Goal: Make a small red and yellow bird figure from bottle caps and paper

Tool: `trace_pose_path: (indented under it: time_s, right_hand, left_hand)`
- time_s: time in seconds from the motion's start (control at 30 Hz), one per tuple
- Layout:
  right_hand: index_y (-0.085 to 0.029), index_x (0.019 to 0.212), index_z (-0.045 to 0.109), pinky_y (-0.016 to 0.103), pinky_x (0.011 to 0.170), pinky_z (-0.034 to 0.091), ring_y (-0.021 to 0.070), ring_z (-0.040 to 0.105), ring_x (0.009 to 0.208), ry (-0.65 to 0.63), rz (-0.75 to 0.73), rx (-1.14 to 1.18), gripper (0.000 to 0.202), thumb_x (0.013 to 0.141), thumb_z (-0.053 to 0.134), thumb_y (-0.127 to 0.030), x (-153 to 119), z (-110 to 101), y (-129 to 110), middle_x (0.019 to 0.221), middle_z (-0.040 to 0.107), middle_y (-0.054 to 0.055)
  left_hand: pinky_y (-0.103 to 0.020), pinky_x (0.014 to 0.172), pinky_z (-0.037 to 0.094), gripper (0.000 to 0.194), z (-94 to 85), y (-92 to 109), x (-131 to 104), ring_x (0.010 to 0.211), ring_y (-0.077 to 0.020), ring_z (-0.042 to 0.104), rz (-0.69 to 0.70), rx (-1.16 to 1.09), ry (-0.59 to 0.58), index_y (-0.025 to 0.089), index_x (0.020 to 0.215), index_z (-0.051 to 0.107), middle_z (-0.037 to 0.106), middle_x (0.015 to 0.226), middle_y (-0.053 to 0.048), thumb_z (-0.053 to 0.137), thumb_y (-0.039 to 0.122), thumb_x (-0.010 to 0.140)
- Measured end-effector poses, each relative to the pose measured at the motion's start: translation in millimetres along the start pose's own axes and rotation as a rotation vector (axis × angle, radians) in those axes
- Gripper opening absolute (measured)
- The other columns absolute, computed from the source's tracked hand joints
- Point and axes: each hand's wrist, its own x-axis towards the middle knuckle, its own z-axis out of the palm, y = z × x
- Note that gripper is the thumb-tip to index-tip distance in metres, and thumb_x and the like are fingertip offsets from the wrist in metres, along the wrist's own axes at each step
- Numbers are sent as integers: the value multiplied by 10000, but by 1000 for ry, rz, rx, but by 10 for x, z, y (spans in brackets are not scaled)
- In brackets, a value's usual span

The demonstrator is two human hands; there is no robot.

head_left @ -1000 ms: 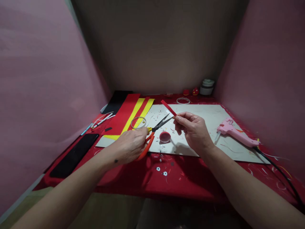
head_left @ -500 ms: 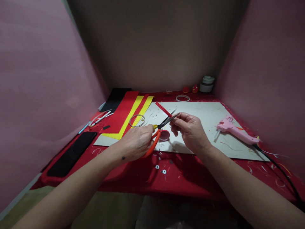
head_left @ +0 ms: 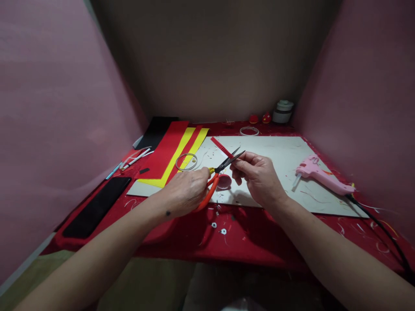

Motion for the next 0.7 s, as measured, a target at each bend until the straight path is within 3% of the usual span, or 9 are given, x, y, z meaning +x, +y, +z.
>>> trace_pose_path:
  time_s: [0.17,0.4,0.7]
  right_hand:
    - [-144,681,637,222,425,360,75,499,458,5,5,-7,68,707,667,-199,3,5,-7,582,609,-9]
    - [-150,685,631,223,422,360,75,498,455,8,-1,-18,65,703,663,-204,6,9,-4,576,604,-15]
    - [-145,701,639,215,423,384,69,497,451,55,-69,-168,93,745,655,-226,44,22,27,572,593,-23]
  left_hand:
    - [-319,570,310,98,27,-26,1,706,-237,572,7,36,5,194,882,383,620,871,-113,406,288,900]
    - [-305,528,267,116,18,-55,14,612,-202,510,12,45,21,201,844,395,609,795,-93,378,294,910]
    - [-286,530,279,178,168,-188,63,573,-152,448,43,-121,111,208,768,411,542,708,-38,429,321,903]
